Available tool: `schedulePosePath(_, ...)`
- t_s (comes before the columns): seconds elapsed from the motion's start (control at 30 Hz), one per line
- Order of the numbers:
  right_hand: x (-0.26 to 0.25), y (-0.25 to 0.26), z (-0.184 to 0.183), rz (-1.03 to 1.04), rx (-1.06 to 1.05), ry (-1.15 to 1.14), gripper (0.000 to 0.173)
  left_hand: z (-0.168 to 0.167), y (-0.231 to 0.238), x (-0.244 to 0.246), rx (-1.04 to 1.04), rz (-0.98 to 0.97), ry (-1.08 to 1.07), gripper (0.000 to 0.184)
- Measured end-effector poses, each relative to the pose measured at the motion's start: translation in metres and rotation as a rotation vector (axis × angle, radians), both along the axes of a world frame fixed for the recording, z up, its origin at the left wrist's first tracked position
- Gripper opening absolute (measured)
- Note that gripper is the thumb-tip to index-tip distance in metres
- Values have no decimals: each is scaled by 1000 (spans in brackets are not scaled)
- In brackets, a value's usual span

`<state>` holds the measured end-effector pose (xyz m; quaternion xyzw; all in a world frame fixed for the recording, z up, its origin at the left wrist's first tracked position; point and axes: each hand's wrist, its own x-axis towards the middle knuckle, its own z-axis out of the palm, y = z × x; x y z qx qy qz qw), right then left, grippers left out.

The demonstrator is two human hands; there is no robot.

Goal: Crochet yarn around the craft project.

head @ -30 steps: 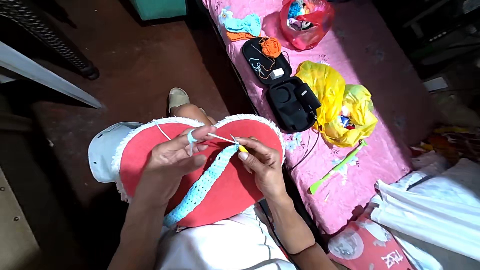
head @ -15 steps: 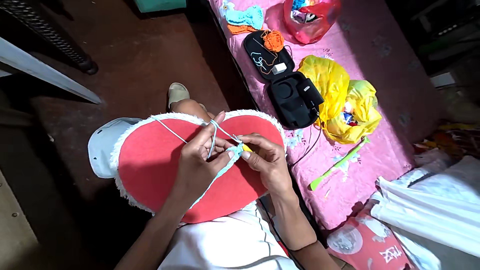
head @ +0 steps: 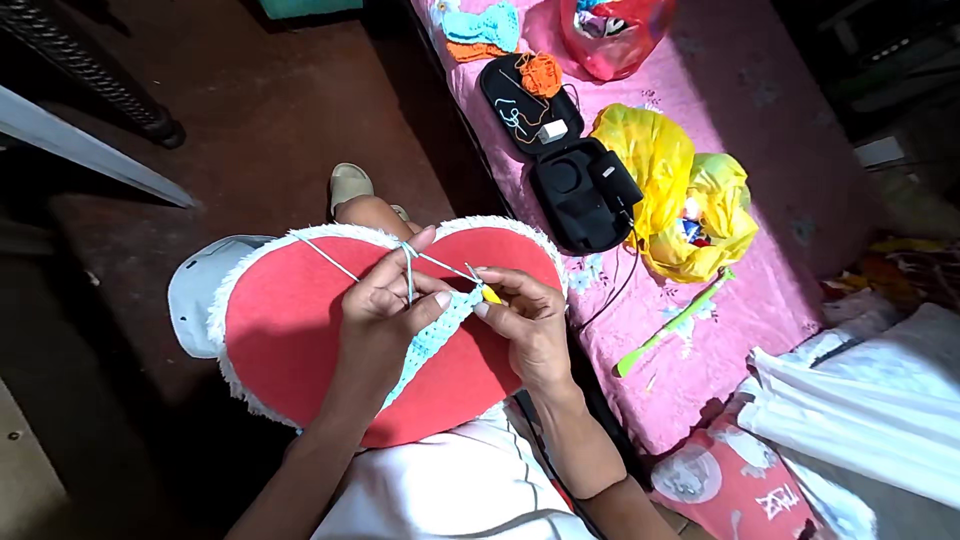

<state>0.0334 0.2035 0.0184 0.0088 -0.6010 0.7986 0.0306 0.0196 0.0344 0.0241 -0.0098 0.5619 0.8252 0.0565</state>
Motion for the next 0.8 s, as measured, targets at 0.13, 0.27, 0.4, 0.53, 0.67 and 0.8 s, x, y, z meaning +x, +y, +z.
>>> schedulePosePath(0.13,-1,4,-1,41,38,-10,31,2,1,1,9,-1,-58,66)
schedulePosePath(0.27,-3,12,0,126,128,-11,28,2,-1,1,-15,-1,-74,68)
schedulePosePath(0.4,-5,25,1,157,333,81,25,2,-1,0,-38,7,-69,67)
schedulePosePath(0.53,-7,41,1,229,579,255,21,0,0,-1,-118,24,-32,64)
schedulePosePath(0.67,-6,46,-2,198,839,377,24,-2,2,0,-183,47,29,63)
schedulePosePath(0.8,2,37,0,90,1079,449,31,-2,3,0,-259,71,75,63)
